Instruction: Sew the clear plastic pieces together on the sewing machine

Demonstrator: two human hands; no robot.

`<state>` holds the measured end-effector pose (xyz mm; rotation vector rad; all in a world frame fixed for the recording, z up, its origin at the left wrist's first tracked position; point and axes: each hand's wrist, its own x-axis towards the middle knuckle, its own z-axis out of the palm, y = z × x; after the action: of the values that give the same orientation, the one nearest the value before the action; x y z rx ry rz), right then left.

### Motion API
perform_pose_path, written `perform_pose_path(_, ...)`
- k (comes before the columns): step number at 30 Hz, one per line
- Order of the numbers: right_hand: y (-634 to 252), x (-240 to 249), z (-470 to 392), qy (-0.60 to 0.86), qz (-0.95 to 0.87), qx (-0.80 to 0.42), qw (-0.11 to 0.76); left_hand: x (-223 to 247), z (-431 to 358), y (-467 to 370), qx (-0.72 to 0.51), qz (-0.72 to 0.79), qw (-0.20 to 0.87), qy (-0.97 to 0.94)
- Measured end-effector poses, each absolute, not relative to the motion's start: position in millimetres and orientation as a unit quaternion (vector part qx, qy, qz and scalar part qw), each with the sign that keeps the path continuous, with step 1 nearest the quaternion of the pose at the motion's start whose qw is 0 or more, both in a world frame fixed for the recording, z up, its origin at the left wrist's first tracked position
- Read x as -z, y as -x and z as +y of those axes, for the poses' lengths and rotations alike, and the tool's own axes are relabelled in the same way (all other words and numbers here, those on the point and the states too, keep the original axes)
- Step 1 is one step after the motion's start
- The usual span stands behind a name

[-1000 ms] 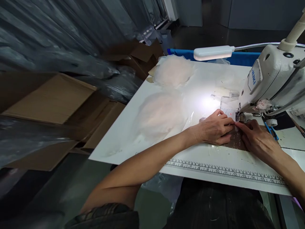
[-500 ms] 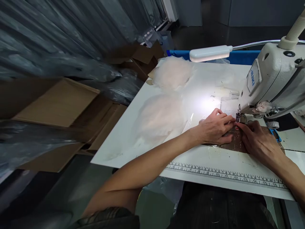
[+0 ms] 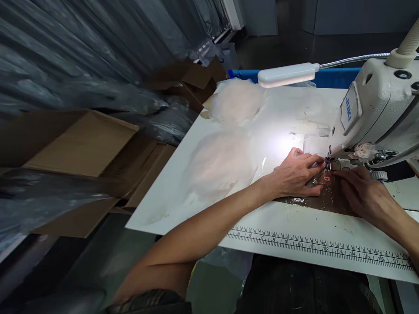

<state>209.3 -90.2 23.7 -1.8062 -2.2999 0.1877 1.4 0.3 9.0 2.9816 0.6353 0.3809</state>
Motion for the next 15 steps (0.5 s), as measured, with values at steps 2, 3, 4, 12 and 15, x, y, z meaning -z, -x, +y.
perform_pose_path(2,-218,-27,-86,0.615,-0.756,-0.152,0.161,-10,1,-1,-0.117,0.207,0.037,-0.971)
perform_pose_path(3,-222,-28,-83,0.628,-0.731,-0.200,0.177,-10,2,-1,-0.113,0.206,0.038,-0.971)
perform_pose_path(4,-225,-29,-80,0.642,-0.701,-0.247,0.188,-10,2,-1,-0.110,0.207,0.038,-0.971)
perform_pose_path(12,-236,-24,-83,0.651,-0.621,-0.350,0.260,-12,7,0,-0.084,0.210,0.039,-0.973)
perform_pose_path(15,-234,-18,-90,0.682,-0.609,-0.309,0.263,-11,10,2,-0.084,0.210,0.045,-0.973)
